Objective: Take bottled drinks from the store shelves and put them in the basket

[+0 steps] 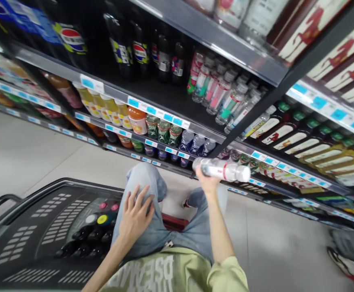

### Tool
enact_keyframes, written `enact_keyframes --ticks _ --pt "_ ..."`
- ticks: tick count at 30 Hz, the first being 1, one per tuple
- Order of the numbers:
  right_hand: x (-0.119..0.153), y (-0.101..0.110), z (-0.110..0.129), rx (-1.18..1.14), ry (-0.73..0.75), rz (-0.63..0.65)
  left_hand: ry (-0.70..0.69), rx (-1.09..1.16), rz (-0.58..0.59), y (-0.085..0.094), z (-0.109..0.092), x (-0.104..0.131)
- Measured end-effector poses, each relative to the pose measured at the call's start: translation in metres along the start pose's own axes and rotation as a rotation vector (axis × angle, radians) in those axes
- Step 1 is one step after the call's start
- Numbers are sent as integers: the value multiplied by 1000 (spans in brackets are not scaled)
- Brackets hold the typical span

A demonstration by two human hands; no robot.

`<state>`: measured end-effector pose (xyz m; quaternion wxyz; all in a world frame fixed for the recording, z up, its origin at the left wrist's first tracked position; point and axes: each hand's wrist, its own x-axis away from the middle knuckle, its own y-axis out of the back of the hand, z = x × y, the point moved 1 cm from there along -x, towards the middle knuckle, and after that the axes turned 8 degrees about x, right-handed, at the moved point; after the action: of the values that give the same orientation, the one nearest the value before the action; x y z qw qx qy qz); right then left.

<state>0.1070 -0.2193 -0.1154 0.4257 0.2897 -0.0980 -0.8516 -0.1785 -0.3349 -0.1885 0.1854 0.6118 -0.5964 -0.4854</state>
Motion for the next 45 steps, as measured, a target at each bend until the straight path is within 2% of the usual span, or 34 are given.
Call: enact_keyframes --ticks 2,5,6,8,11,13,15,18,20,26,30,34,39,45 --pt "47 4 -21 -60 -167 249 7 65 -12 -1 -5 -2" --pt "116 4 -51 -153 -487 461 49 316 21 -17 -19 -1" --pt "138 4 -60 -171 -576 475 89 442 63 -27 -26 0" --pt "178 3 -76 -146 -699 424 214 727 198 -53 -37 3" --pt "226 2 -90 -191 -773 372 417 1060 481 -90 -47 7" --pt "244 0 -93 -295 -788 366 509 1159 610 -101 -49 8" --pt "249 -3 -94 -408 -770 342 596 1211 624 -101 -48 8" --pt "243 -12 -92 -477 -731 297 731 1279 536 -93 -46 4" --pt "237 -17 -92 -473 -734 290 774 1305 499 -91 -44 1" --pt "229 -25 -87 -572 -708 418 822 1287 470 -93 -42 1" --pt "229 -25 -85 -601 -739 471 820 1278 429 -86 -45 -1" --pt "228 -25 -85 -563 -752 468 769 1333 415 -80 -50 -5" --pt "227 -23 -82 -480 -690 469 707 1380 425 -80 -53 -5" --pt "227 -17 -77 -382 -574 408 723 1356 421 -79 -51 -4"
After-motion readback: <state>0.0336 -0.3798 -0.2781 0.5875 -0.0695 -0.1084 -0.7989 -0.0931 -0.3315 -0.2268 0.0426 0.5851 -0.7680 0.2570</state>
